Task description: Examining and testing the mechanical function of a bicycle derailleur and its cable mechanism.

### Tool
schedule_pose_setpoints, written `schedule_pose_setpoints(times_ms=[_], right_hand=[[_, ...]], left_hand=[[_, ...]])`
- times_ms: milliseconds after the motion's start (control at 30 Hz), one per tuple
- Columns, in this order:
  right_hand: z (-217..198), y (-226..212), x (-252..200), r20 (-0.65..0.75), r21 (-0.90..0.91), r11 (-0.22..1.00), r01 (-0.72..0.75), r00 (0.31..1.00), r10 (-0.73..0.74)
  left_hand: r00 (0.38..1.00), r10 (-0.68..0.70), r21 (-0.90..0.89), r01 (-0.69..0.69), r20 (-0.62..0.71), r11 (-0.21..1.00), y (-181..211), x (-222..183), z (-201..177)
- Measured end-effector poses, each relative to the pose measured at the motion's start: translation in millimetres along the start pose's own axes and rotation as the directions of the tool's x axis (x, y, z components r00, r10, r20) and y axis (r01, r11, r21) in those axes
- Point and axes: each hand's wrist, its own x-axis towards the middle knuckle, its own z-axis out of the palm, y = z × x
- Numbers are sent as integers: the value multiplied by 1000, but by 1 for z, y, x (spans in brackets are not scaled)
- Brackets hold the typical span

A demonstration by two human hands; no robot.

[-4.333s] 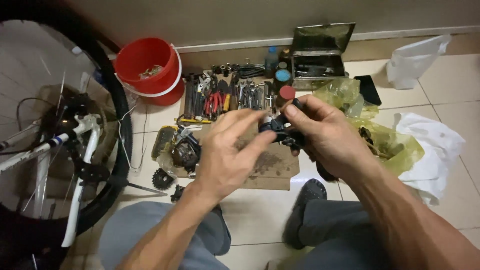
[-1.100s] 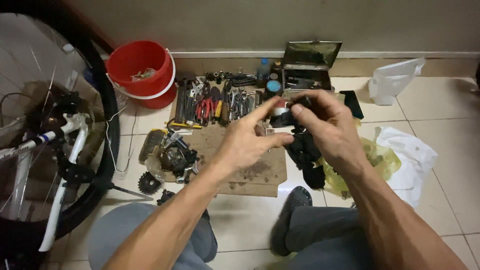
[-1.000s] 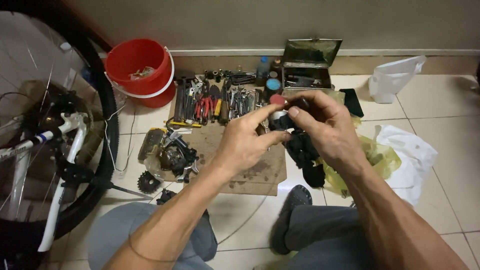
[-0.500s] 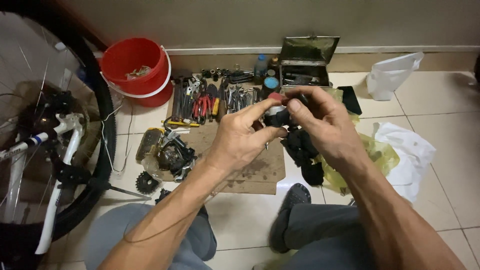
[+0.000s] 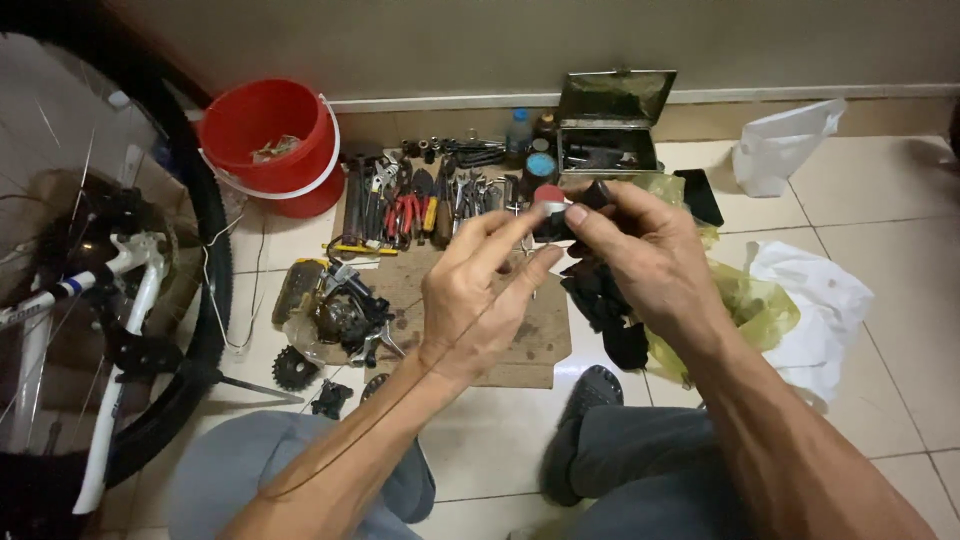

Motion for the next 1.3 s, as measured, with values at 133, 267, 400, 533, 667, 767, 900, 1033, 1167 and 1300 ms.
schedule_pose_setpoints(times_ms=[133,267,400,533,667,767,900,1033,1167,1300], right_hand=[[-1,7,-1,-29,-44,999,9,1000,-11],[3,-1,-1,-68,-15,999,-33,997,31],[3,6,6,-115,-71,997,-20,993,12],[-29,20,18,-169,-5,999,-44,985,43],[-54,25,26,-182,-182,967,-176,973,143],[-70,40,32,-286,-242,952,-188,951,115],[-90,55,34,-361,-268,940,-212,926,106],[-103,63,37,-432,-286,919,-271,893,129],[-104,79,38,-403,-451,866,-217,915,19],[-111,96,43,-420,-575,799,-173,901,-107]], left_hand=[[1000,3,-131,0,23,991,7,0,4],[996,-65,-310,78,53,948,7,6,3],[995,-95,-407,92,13,909,15,13,-2],[999,-50,-391,39,-18,919,45,30,-31],[991,-134,-341,125,-4,932,49,40,-63],[980,-187,-437,140,-64,888,36,45,-80],[936,-273,-464,145,-221,874,30,56,-105],[924,-278,-408,155,-262,900,32,64,-116],[924,-279,-368,172,-262,914,27,70,-119],[911,-240,-256,157,-336,954,20,78,-117]])
